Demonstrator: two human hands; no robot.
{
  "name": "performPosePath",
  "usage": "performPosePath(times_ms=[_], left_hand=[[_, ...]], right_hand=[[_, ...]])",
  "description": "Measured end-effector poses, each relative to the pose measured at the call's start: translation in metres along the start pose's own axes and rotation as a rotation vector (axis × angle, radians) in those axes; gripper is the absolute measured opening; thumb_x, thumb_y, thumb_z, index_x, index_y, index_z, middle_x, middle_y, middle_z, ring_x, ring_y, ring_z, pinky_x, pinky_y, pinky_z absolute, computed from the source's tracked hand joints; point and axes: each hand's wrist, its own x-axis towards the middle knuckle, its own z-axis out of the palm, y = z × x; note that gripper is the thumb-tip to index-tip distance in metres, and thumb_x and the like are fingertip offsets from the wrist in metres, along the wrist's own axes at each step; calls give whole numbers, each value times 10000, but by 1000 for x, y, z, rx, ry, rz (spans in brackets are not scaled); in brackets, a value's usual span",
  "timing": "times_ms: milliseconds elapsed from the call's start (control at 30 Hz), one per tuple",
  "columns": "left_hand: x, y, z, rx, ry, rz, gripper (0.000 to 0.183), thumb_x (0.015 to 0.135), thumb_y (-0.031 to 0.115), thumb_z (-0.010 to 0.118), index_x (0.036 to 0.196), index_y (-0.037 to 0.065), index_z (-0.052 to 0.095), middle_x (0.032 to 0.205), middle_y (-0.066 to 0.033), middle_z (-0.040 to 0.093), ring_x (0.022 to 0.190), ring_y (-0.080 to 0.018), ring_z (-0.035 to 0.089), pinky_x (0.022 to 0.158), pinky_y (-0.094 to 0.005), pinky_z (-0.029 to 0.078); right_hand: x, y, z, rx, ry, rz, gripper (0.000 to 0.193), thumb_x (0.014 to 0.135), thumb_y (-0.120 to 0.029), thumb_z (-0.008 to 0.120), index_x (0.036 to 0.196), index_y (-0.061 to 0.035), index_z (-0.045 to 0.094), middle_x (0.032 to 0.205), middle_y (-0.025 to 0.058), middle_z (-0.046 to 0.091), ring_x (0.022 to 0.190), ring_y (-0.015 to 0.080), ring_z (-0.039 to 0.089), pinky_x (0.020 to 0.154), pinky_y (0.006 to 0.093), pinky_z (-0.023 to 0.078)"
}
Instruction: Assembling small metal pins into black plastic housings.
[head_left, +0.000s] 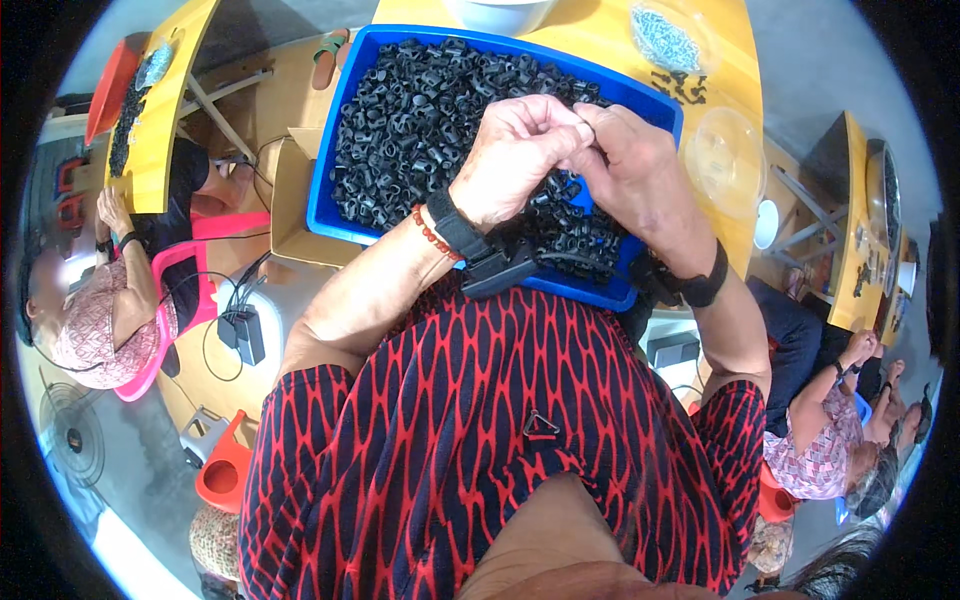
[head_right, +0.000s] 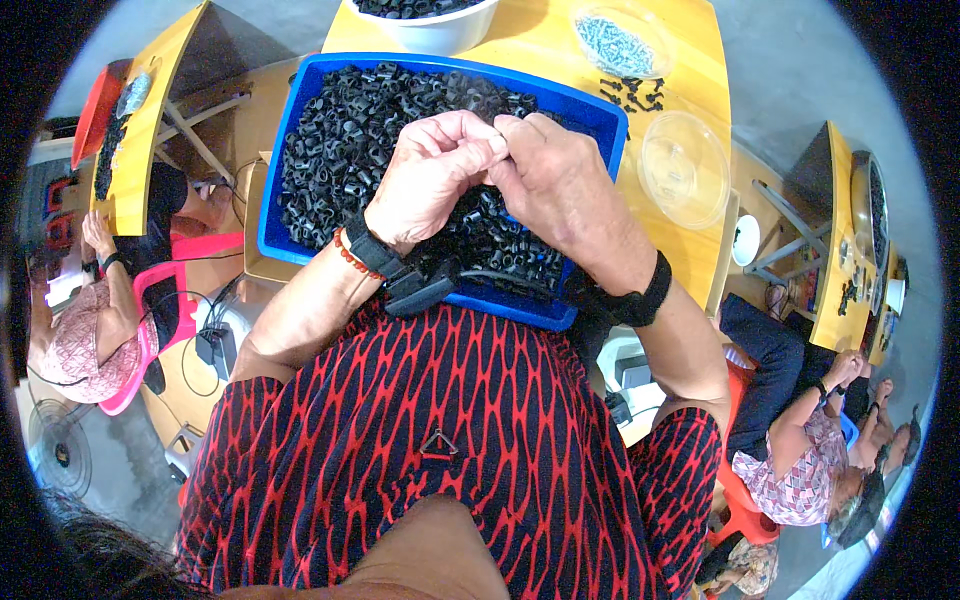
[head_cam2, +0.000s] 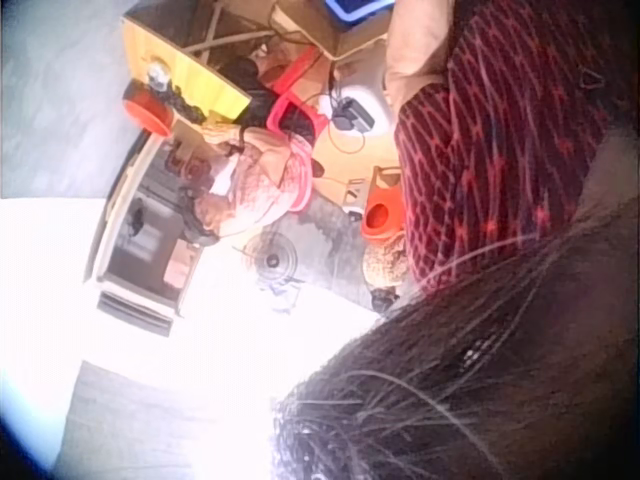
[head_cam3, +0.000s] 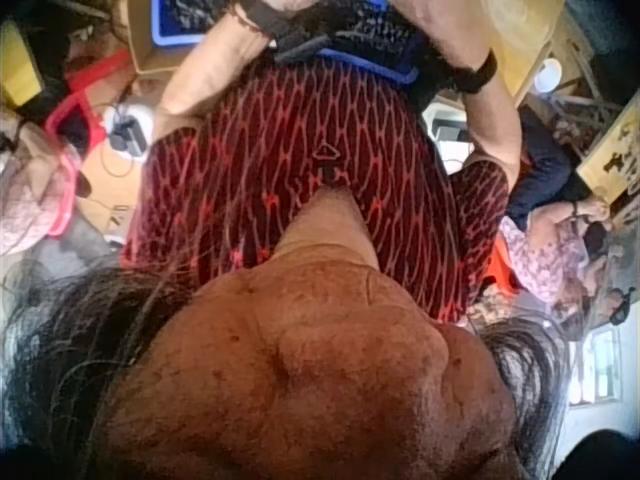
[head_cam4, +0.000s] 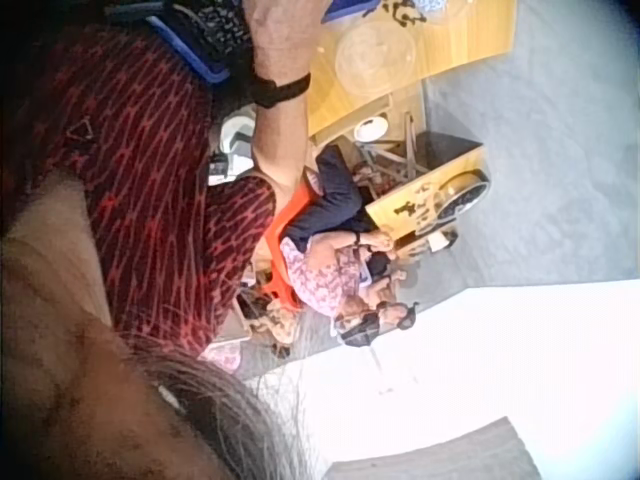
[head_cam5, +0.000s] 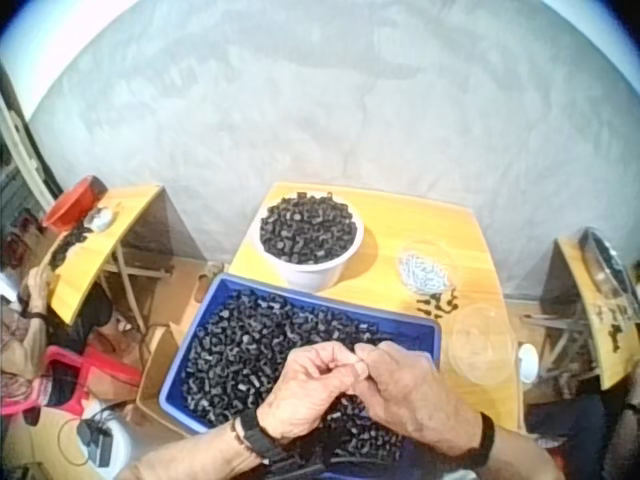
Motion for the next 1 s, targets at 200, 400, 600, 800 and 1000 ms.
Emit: performPosePath(times_ms=[200, 400, 600, 800, 1000], left_hand=[[1, 0, -3, -109, -13, 27, 74, 906, 59, 646, 916, -15, 648, 856, -68, 673, 779, -139, 643, 764, -288, 535], [4, 1, -3, -168, -18, -21, 75, 908, 60, 639, 926, -12, 646, 909, -116, 687, 822, -182, 675, 786, -332, 560], [-2, 18, 0, -168, 47, 243, 83, 940, 79, 605, 1006, 34, 624, 971, -145, 686, 789, -182, 675, 769, -388, 591], [-21, 44, -5, -97, 81, 429, 143, 950, 49, 574, 1091, 54, 601, 956, -154, 680, 795, -215, 671, 731, -401, 594], [-58, 80, -48, 11, 579, 714, 150, 940, 111, 608, 1070, 37, 612, 921, -117, 656, 813, -197, 629, 749, -399, 551]], right_hand=[[2, 3, 6, 17, 43, -6, 230, 789, -57, 666, 1000, 7, 602, 818, 178, 610, 771, 379, 627, 645, 437, 518], [-5, 8, -5, 304, -9, 195, 360, 818, -102, 719, 1146, 5, 616, 894, 143, 680, 704, 220, 665, 641, 316, 533], [-3, 52, -43, 327, 191, 538, 256, 898, -93, 661, 1138, -5, 658, 841, 64, 686, 673, 81, 622, 611, 231, 531], [1, 54, -26, -90, -107, 174, 248, 843, -44, 631, 1080, 21, 657, 917, 204, 679, 856, 371, 654, 810, 406, 527], [-1, 65, -16, -233, -129, -57, 165, 849, -66, 633, 1004, -11, 638, 969, 183, 642, 978, 366, 604, 867, 435, 490]])
